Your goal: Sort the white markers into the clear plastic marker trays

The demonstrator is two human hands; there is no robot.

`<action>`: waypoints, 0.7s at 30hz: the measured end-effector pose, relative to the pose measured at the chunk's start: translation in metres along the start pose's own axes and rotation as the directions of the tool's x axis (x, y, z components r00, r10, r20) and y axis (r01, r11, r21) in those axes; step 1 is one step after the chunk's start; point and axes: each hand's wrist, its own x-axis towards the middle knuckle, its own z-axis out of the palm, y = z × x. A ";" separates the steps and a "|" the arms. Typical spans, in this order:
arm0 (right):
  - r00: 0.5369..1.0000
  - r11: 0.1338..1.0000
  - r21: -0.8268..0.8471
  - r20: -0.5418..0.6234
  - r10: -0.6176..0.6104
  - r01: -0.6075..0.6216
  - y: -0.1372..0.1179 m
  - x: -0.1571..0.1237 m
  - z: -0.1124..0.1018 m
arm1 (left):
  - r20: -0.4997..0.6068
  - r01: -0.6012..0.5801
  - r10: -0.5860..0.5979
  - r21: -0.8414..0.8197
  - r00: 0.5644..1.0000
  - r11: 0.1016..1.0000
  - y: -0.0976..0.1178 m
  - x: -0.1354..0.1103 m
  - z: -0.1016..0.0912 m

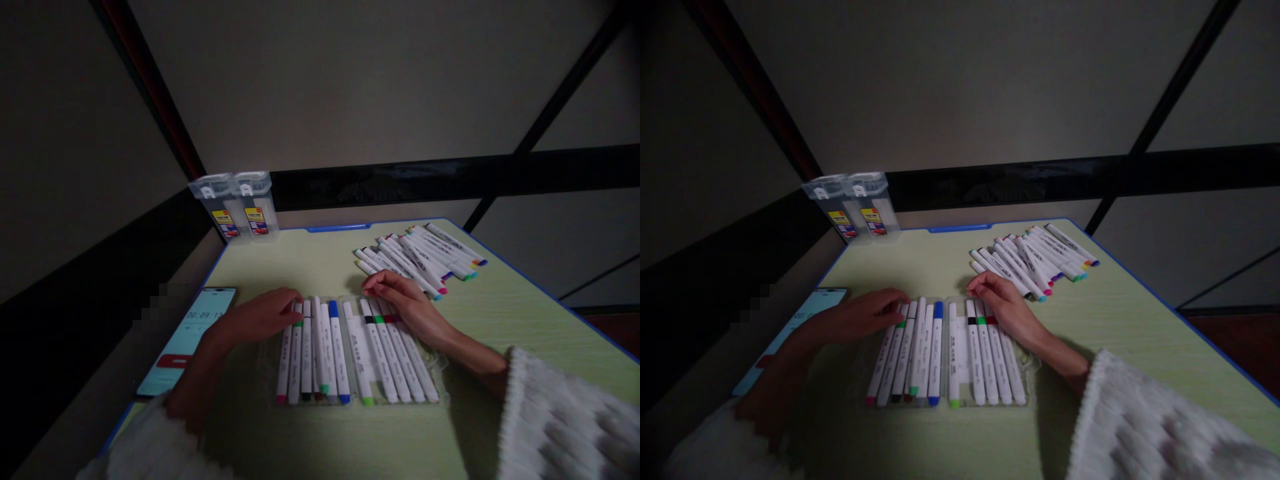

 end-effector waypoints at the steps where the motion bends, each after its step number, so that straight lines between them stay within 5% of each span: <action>1: 1.000 1.000 0.005 -0.001 0.002 -0.002 0.000 0.000 0.000 | 0.000 0.006 -0.006 -0.009 1.000 1.000 -0.001 0.001 0.000; 21: 1.000 0.996 0.088 -0.008 0.012 -0.011 0.004 0.001 0.000 | 0.005 -0.021 0.022 -0.164 1.000 0.986 -0.007 0.004 0.002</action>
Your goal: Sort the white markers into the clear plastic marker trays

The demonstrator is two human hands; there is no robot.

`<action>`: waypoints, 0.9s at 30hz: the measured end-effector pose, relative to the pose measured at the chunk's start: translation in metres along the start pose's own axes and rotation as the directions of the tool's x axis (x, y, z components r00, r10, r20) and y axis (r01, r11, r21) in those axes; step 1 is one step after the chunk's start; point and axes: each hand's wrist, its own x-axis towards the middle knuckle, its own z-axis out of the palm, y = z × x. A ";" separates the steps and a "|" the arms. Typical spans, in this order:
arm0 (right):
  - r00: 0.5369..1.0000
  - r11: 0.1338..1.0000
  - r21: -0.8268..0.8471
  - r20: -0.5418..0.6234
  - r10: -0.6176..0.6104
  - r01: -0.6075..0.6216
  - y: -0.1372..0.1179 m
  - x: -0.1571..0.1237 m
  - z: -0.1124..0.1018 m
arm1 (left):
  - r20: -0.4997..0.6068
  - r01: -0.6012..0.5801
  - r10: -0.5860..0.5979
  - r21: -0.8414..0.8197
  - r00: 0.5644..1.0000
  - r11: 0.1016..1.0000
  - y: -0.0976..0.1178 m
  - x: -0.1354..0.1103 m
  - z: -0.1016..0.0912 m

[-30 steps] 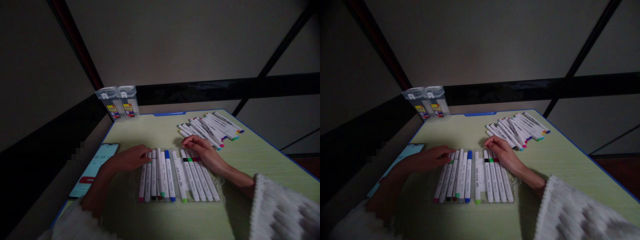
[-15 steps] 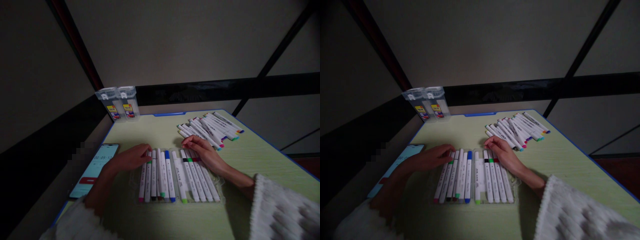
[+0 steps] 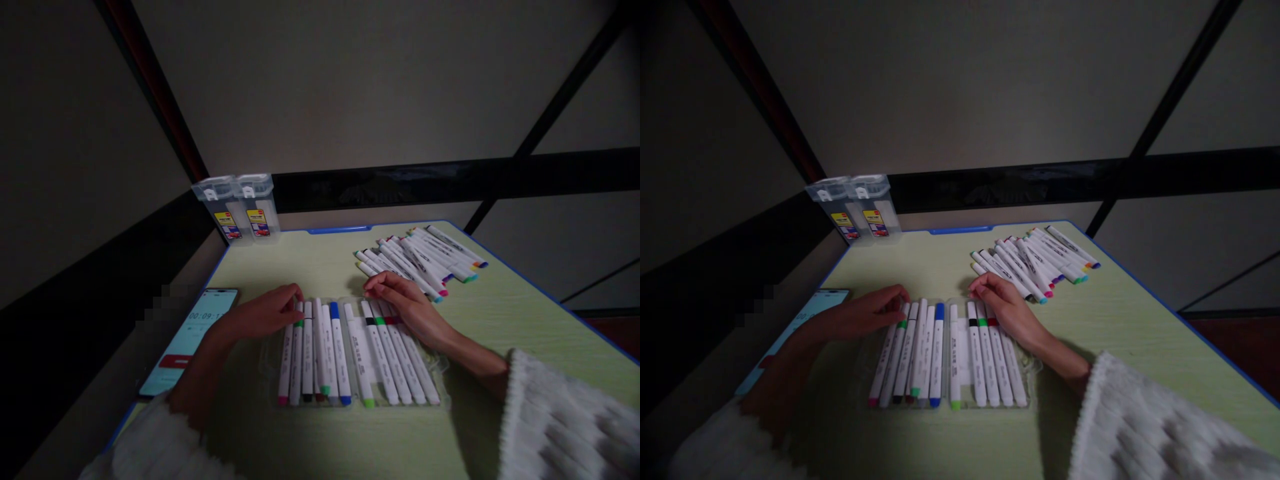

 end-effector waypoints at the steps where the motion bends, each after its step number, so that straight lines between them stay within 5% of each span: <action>1: 1.000 1.000 0.001 -0.002 0.000 0.000 0.001 0.000 0.000 | -0.003 0.000 0.000 -0.008 1.000 1.000 -0.001 0.001 0.000; 18: 1.000 1.000 -0.009 -0.002 0.013 -0.013 0.000 0.001 0.001 | -0.098 -0.055 0.048 -0.071 0.994 0.996 0.000 0.001 0.000; 27: 1.000 0.999 -0.038 0.002 0.012 -0.012 -0.004 0.001 0.002 | -0.232 -0.092 0.039 -0.221 0.972 0.971 0.004 0.006 -0.004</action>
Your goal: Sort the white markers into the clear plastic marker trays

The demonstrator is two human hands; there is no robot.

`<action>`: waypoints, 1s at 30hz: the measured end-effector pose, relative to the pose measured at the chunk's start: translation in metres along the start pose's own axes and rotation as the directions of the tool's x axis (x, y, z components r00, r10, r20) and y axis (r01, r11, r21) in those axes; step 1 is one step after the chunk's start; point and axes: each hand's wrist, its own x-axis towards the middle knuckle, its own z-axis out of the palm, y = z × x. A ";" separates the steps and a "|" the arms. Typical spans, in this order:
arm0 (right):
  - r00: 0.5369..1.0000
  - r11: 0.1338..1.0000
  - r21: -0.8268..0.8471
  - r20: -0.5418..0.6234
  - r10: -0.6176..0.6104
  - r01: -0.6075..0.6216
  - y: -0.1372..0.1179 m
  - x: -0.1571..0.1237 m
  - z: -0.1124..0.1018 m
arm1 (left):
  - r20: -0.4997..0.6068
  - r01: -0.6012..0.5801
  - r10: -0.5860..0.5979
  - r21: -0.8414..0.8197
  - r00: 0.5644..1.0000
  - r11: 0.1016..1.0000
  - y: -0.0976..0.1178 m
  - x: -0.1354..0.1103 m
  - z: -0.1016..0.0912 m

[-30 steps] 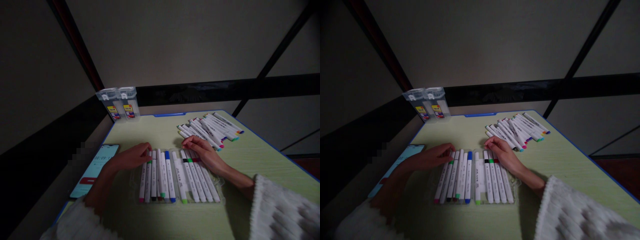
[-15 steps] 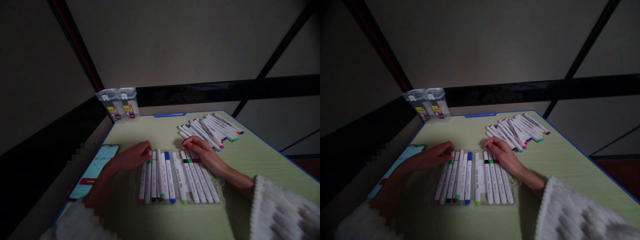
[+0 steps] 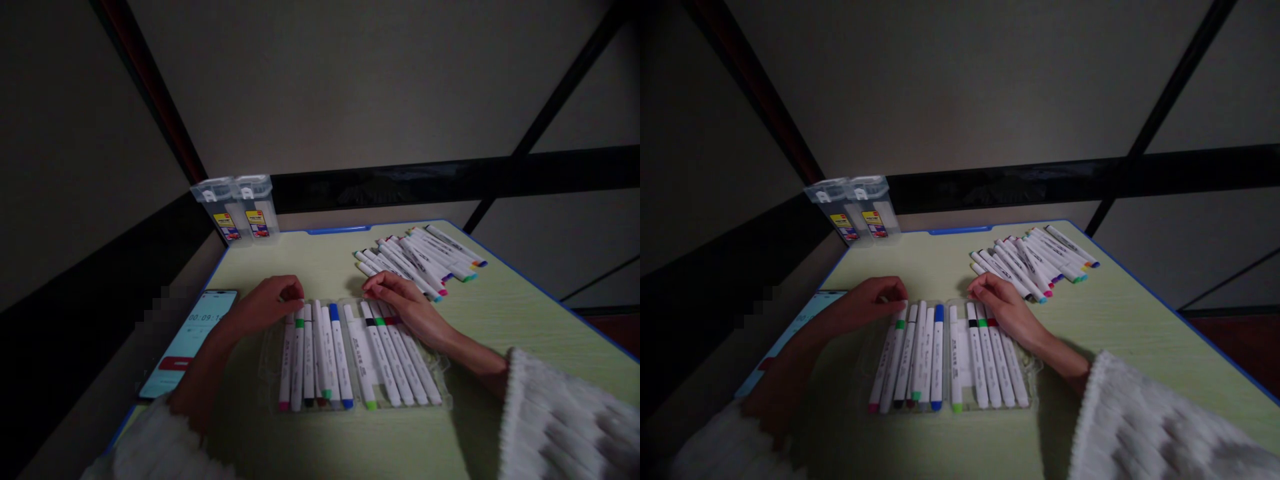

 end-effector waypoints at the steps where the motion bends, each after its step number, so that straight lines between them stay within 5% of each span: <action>1: 1.000 1.000 -0.002 0.001 0.000 0.000 0.000 0.000 0.000 | -0.004 -0.001 0.001 -0.018 1.000 1.000 0.001 0.000 0.000; 18: 1.000 1.000 0.006 0.003 0.006 -0.006 0.002 0.000 0.000 | 0.070 0.004 0.024 -0.376 0.997 0.927 0.004 0.001 0.002; 30: 0.999 0.999 -0.010 0.021 0.031 -0.030 -0.004 -0.001 0.002 | -0.066 -0.011 -0.020 -0.435 0.998 0.900 0.013 0.001 0.001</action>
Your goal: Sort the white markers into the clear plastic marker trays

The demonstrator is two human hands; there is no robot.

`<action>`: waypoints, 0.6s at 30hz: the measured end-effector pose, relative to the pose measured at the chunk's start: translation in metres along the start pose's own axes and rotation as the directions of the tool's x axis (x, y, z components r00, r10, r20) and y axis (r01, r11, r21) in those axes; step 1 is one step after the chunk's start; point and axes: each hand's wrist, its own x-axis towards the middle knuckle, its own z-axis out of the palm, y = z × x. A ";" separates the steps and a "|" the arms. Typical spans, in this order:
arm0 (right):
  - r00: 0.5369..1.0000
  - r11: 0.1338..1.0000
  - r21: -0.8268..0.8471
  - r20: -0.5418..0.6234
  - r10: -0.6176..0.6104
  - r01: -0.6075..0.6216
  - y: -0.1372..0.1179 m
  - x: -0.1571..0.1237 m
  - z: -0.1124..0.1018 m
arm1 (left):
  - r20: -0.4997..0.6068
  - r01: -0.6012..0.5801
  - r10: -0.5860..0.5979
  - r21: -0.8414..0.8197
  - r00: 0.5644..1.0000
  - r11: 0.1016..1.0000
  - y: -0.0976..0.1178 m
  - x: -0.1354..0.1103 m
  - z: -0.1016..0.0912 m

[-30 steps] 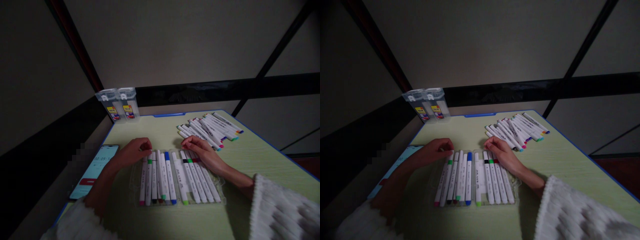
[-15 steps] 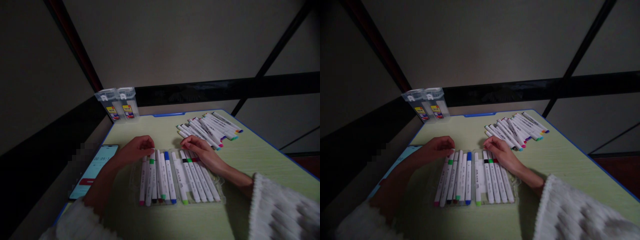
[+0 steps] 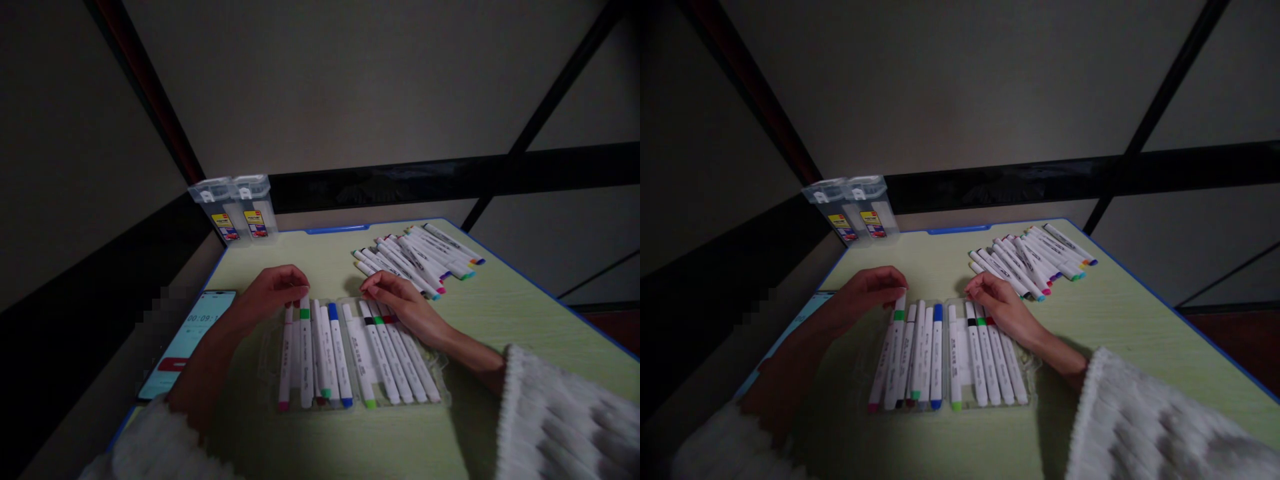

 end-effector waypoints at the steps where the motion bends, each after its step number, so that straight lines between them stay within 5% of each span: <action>1: 1.000 1.000 -0.003 0.000 -0.002 0.002 0.000 0.000 0.000 | -0.017 -0.006 0.006 -0.023 1.000 1.000 0.000 0.001 0.002; 18: 1.000 0.998 -0.060 0.003 -0.027 0.028 0.001 0.001 0.000 | -0.065 -0.050 0.034 -0.263 0.997 0.964 -0.010 0.011 0.046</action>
